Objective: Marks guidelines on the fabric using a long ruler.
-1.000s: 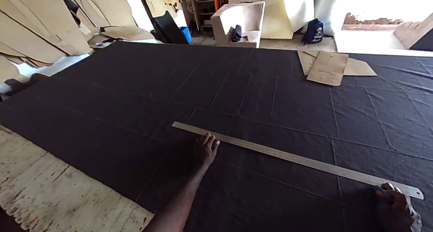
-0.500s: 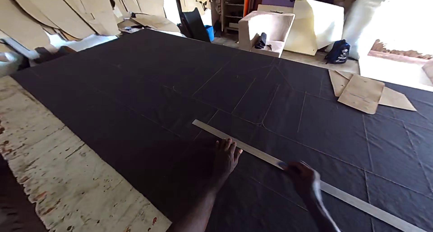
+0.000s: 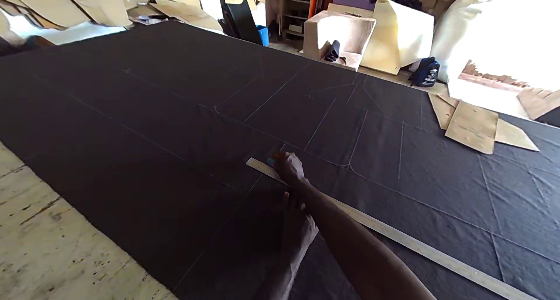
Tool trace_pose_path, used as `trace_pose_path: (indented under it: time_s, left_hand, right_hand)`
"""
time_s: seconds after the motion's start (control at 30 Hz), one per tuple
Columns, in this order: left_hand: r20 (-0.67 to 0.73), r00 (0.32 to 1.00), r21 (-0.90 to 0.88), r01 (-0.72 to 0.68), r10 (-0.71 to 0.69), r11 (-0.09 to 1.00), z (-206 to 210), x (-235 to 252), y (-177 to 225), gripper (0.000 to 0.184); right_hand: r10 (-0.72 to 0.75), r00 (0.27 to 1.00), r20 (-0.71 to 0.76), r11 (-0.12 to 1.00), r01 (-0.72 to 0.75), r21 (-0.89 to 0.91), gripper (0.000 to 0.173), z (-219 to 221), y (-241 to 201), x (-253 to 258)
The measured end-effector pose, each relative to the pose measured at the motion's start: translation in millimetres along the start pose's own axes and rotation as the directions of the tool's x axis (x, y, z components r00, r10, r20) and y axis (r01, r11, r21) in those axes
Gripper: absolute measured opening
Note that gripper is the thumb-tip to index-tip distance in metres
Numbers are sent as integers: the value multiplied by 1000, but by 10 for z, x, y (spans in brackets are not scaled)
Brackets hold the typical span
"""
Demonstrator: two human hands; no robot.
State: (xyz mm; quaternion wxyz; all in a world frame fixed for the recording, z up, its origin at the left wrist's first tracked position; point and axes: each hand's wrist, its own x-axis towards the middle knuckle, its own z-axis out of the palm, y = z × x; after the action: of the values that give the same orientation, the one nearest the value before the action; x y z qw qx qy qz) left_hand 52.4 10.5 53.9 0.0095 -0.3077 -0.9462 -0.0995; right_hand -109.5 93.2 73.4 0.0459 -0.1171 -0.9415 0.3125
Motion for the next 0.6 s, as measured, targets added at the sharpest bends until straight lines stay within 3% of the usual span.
trace_pose_path:
  time_s: [0.1,0.2,0.3,0.33,0.43,0.6]
  left_hand:
    - [-190,981,25,-36,40,999,211,33,-101,44]
    - [-158,987,-39,-39,32,998,211,16,-186,44]
    - [-212,967,-37,-153,142,988,183,44,-208,33]
    - [-237,959,-72,-178,156,981,224,98,-229,31]
    - [-256,950,-108,-211,178,972,396,219,-364,57]
    - [-246,947,-88,-231,204,969,496,266,-458,65]
  right_hand:
    - [-66,997,32,997,67,-33,23,8,-17,23]
    - [-59,995,85,995,65,-73,26,-83,-184,-35]
    - [-49,993,109,988,64,-138,23,-346,-105,-283]
    - [-51,992,118,987,67,-143,21,-465,5,-403]
    - [-105,989,103,977,121,-173,12,-816,563,-916]
    - [38,988,152,977,-5,-211,14,-1765,1670,-2258]
